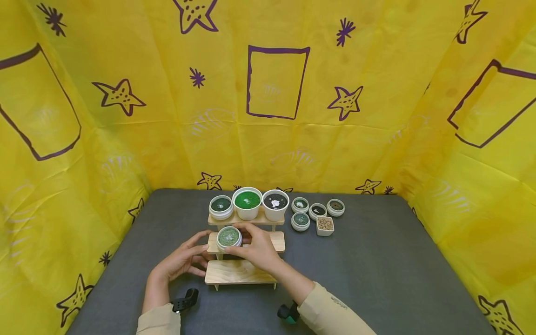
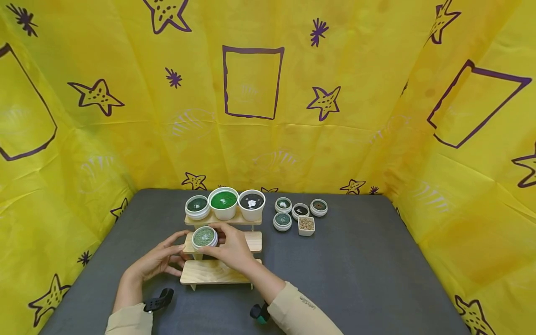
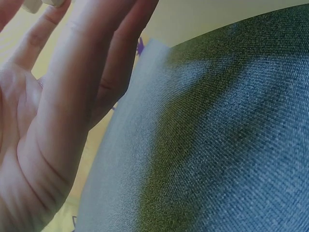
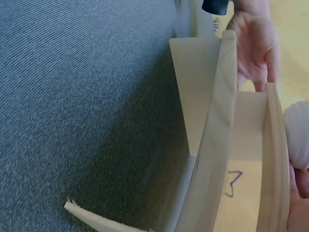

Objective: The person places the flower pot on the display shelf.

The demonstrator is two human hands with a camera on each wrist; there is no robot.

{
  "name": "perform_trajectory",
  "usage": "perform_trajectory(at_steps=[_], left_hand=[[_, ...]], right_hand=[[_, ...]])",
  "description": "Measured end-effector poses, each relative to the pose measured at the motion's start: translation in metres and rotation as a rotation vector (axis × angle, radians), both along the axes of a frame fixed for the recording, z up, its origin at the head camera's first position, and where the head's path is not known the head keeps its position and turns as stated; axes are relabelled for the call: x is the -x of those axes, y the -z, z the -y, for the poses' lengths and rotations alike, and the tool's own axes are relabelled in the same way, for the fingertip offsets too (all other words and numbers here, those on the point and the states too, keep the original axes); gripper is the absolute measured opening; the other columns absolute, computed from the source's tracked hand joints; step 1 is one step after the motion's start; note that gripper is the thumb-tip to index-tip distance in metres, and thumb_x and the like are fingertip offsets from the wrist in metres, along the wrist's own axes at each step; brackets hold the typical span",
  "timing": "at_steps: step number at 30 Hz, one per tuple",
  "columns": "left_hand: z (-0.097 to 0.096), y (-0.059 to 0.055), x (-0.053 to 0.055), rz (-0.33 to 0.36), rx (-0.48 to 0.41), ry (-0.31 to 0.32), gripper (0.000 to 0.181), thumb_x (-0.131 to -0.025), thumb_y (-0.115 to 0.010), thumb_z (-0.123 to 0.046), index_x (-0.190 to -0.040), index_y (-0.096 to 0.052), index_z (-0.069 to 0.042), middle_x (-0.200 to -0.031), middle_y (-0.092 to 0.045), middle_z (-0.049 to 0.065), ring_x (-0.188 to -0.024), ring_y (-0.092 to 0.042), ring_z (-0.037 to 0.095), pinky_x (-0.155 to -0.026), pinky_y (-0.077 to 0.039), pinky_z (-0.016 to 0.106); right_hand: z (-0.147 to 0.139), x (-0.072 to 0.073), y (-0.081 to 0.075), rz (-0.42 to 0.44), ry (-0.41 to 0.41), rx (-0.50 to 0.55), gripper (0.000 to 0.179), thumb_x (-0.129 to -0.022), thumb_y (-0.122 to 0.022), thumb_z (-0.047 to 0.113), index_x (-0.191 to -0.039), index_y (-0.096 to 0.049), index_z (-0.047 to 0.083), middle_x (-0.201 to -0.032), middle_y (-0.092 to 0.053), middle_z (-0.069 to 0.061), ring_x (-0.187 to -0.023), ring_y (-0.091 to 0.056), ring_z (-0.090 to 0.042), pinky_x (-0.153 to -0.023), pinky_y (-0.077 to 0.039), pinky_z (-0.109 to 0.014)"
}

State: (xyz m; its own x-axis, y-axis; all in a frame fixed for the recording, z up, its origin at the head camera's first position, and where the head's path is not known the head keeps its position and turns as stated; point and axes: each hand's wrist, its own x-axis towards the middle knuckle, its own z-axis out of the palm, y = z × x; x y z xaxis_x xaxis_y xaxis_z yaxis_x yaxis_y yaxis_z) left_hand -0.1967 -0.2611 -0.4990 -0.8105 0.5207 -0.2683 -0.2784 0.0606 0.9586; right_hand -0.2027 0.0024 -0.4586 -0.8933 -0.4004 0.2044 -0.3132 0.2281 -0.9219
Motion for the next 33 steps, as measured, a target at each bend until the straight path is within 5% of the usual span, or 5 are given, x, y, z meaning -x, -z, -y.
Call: perform_trajectory(at_steps=[33], left_hand=[[-0.001, -0.001, 0.0, -0.002, 0.026, -0.017, 0.054, -0.104, -0.045, -0.029, -0.151, -0.019, -0.025, -0.099, -0.064, 0.005, -0.083, -0.068, 0.016, -0.075, -0.061, 0.042]], right_hand=[[0.02, -0.005, -0.001, -0.065, 0.064, -0.03, 0.056, -0.077, -0.085, 0.029, -0.126, -0.062, 0.015, -0.117, -0.071, -0.004, -0.092, -0.069, -0.004, -0.078, -0.056, -0.016]])
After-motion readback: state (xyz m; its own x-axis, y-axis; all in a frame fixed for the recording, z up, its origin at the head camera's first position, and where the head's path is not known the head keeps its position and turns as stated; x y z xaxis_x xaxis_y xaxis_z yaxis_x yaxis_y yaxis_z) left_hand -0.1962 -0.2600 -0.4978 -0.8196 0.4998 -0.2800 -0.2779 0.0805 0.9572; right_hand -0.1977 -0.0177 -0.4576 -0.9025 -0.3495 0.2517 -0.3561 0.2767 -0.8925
